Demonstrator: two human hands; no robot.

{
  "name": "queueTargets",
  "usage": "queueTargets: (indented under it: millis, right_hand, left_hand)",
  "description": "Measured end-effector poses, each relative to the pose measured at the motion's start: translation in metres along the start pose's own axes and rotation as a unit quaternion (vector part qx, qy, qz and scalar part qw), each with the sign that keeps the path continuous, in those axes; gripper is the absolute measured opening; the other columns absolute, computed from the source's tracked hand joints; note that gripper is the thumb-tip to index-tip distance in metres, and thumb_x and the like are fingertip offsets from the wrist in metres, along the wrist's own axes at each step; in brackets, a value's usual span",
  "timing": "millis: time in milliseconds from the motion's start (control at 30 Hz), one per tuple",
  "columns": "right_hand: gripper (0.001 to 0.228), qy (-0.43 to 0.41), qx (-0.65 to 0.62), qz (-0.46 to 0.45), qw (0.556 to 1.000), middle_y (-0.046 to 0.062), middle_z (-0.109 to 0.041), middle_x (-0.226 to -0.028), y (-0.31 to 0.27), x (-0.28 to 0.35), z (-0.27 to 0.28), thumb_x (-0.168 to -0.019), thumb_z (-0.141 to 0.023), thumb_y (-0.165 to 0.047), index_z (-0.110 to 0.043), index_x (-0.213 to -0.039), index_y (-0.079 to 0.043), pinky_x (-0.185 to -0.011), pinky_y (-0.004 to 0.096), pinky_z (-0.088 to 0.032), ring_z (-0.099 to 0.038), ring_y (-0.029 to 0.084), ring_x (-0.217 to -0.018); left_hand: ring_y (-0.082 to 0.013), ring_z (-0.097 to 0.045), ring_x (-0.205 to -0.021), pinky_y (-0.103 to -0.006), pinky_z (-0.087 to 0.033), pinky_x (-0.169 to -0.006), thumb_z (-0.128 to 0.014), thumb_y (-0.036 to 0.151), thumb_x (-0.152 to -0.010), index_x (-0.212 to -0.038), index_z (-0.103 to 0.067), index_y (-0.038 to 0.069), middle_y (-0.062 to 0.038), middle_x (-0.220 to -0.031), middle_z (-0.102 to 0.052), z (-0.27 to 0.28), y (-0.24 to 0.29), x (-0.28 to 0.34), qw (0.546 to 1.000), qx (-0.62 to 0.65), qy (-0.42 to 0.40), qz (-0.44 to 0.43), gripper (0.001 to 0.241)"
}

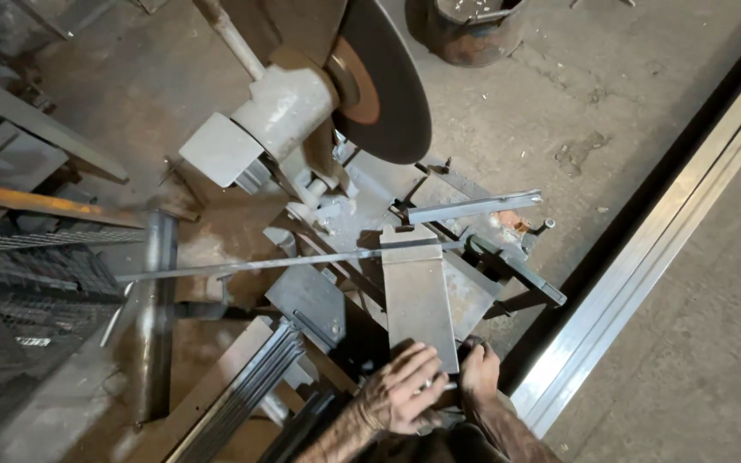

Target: Cutting thin metal bars using a circular saw on a fabrication floor.

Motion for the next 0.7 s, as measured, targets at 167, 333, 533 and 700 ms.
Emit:
queueTargets:
  millis: [167,333,533,700]
  right_hand:
    - [0.037,0.005,-0.041,0.003,0.999,0.021,-0.075,-0.1,0.05,-0.019,-0.019,-0.101,-0.044,-0.021,-0.068,-0.117,0.003,-0.085,0.04,-0.054,-0.067,0.03,-0.09]
    - [0.041,-0.016,-0.111,0.0,0.994,0.02,-0.072,-0.114,0.012,-0.003,-0.017,-0.101,-0.044,-0.019,-0.056,-0.134,0.0,-0.09,0.037,-0.053,-0.066,0.027,-0.101]
    - [0.053,-0.057,-0.133,-0.033,0.989,0.017,-0.068,-0.127,0.038,-0.015,-0.034,-0.096,-0.038,-0.013,-0.047,-0.148,-0.007,-0.098,0.035,-0.052,-0.067,0.026,-0.112]
    - [0.043,-0.106,-0.041,0.142,0.983,0.023,-0.063,-0.135,0.116,-0.045,-0.063,-0.096,-0.052,-0.02,-0.06,-0.136,-0.006,-0.1,0.039,-0.049,-0.06,0.036,-0.12]
  left_hand:
    - [-0.0447,-0.067,-0.121,-0.0597,-0.051,-0.116,-0.051,0.05,-0.107,-0.115,-0.068,-0.008,-0.028,-0.115,-0.068,0.018,0.008,-0.017,0.997,0.043,0.015,-0.065,0.061]
    - [-0.0406,-0.07,-0.122,-0.0525,-0.059,-0.11,-0.067,0.015,-0.105,-0.114,-0.067,-0.004,-0.023,-0.115,-0.069,0.027,0.011,-0.023,0.992,0.053,-0.003,-0.113,0.022]
    - [-0.0388,-0.074,-0.112,-0.0487,-0.061,-0.1,-0.066,0.009,-0.101,-0.112,-0.069,-0.001,-0.022,-0.114,-0.07,-0.034,-0.002,0.013,0.991,0.044,0.028,-0.124,0.015]
    - [-0.036,-0.074,-0.107,-0.0452,-0.063,-0.098,-0.063,0.008,-0.106,-0.121,-0.066,-0.007,-0.024,-0.121,-0.07,-0.032,-0.004,0.008,0.993,0.011,-0.023,-0.116,0.022]
Point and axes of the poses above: each hand's wrist, its own x-axis away from the middle knuckle, its own z-axis out of the back of the hand, y = z × x, the point moved 3 cm from there along -x, towards the middle knuckle
